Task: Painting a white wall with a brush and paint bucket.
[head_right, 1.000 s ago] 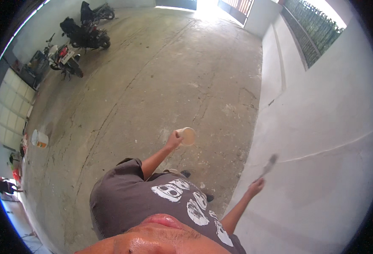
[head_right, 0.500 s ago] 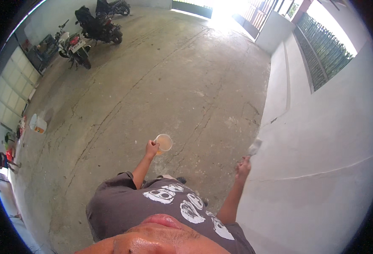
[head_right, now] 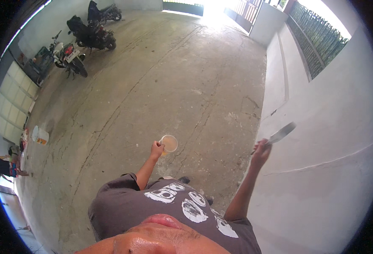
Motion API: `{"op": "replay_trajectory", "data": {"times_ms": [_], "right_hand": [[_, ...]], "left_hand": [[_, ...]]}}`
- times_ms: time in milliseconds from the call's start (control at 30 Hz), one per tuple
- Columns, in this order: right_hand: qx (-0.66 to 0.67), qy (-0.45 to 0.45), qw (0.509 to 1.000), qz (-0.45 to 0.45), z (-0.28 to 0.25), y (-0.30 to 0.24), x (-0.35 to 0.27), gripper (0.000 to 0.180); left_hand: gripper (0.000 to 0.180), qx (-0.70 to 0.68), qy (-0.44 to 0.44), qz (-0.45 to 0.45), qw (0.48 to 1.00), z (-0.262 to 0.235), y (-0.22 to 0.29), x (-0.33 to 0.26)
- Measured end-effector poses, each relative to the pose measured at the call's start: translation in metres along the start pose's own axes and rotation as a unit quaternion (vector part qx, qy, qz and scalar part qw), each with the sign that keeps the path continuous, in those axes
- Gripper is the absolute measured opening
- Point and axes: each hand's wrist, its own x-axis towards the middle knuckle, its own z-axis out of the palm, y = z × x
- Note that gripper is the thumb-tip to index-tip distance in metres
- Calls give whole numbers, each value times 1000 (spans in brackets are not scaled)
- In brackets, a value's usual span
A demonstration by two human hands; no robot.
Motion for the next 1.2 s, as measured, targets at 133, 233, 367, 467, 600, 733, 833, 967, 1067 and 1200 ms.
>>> {"op": "replay_trajectory", "data": {"times_ms": [133, 233, 367, 467, 600, 733, 833, 967, 1067, 1200], "right_hand": [[74, -51, 984, 157, 7, 91, -64, 30], [152, -64, 910, 381, 8, 128, -125, 20], [47, -129, 915, 379, 8, 98, -133, 21], [-141, -108, 977, 121, 1, 51, -77, 31], [-211, 36, 974, -69, 14, -117, -46, 41], [-188, 26, 977, -100, 6, -88, -16, 33], [-95, -107, 988, 59, 19, -23, -26, 28], [-146, -99, 969, 171, 16, 160, -87, 28], [-123, -145, 924, 332, 21, 146, -137, 31], [-203, -125, 955, 174, -7, 143, -89, 33]], "left_hand": [[34, -1, -13, 22, 1000, 19, 1, -2], [34, 2, -35, 17, 999, 26, 12, -10], [34, 17, -52, 23, 998, 35, 17, -3], [34, 8, -62, 29, 998, 43, 19, 7], [33, 4, -86, 28, 996, 56, 45, 8], [33, 5, -101, 66, 993, 65, 63, 7], [32, -20, -111, 39, 993, 60, 53, 3], [31, -9, -134, 60, 989, 59, 47, -5], [32, -15, -129, 47, 990, 50, 15, -10], [33, -3, -116, 52, 992, 60, 14, -9]]}}
